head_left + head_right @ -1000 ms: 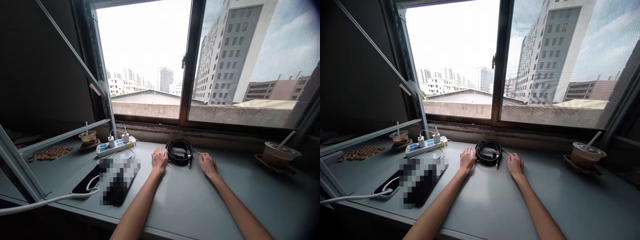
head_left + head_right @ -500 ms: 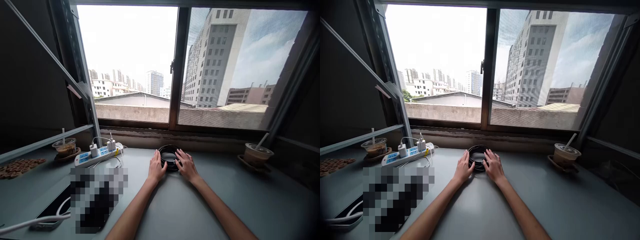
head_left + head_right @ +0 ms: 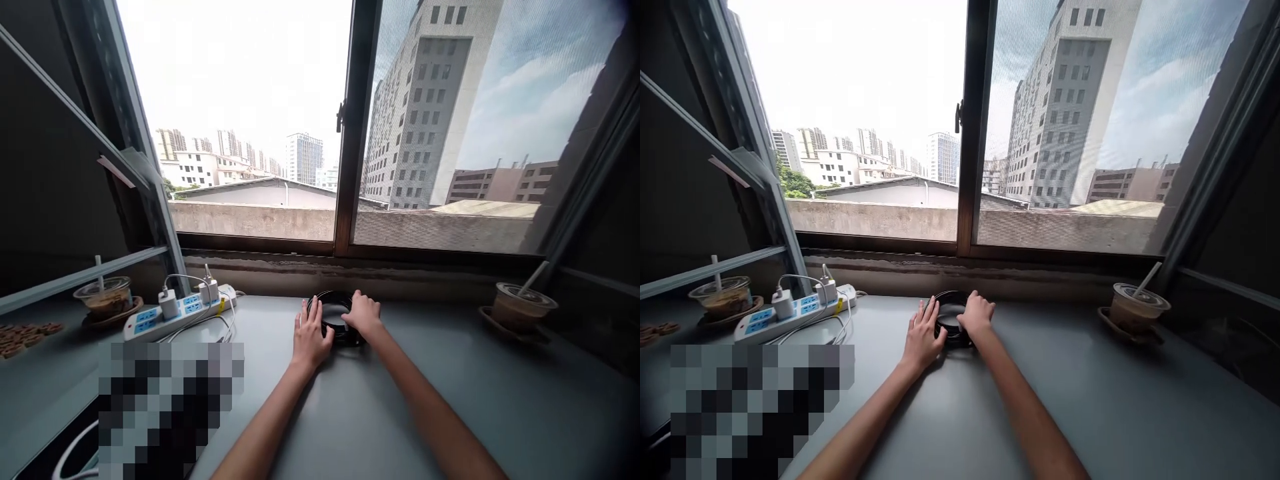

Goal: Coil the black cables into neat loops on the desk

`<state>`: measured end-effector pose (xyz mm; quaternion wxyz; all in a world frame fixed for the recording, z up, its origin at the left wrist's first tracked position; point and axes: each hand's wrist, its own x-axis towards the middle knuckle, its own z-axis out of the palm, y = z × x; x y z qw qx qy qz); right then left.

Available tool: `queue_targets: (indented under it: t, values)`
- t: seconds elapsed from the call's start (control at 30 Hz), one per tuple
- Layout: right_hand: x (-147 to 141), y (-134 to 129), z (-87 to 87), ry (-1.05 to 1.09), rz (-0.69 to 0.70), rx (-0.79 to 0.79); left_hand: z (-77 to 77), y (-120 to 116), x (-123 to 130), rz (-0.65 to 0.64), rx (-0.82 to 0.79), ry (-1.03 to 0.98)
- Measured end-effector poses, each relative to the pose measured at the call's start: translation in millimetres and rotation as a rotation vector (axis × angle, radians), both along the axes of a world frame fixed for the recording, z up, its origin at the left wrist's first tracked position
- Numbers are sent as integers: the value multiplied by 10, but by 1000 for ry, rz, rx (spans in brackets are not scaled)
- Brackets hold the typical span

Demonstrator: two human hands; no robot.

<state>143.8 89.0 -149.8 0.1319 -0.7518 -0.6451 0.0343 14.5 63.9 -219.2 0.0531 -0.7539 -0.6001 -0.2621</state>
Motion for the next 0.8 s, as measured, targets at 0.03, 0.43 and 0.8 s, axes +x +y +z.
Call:
queue_targets:
  t: [0.03,0.43,0.8]
  values:
    - [22,-8,27,12,16,-12,33,1,9,14,-7,18]
    - [415,276,128,177,262,-21,483,506,391,141,-223,275]
    - [462,267,253,162,338,-55,431,731,129,121,-307,251]
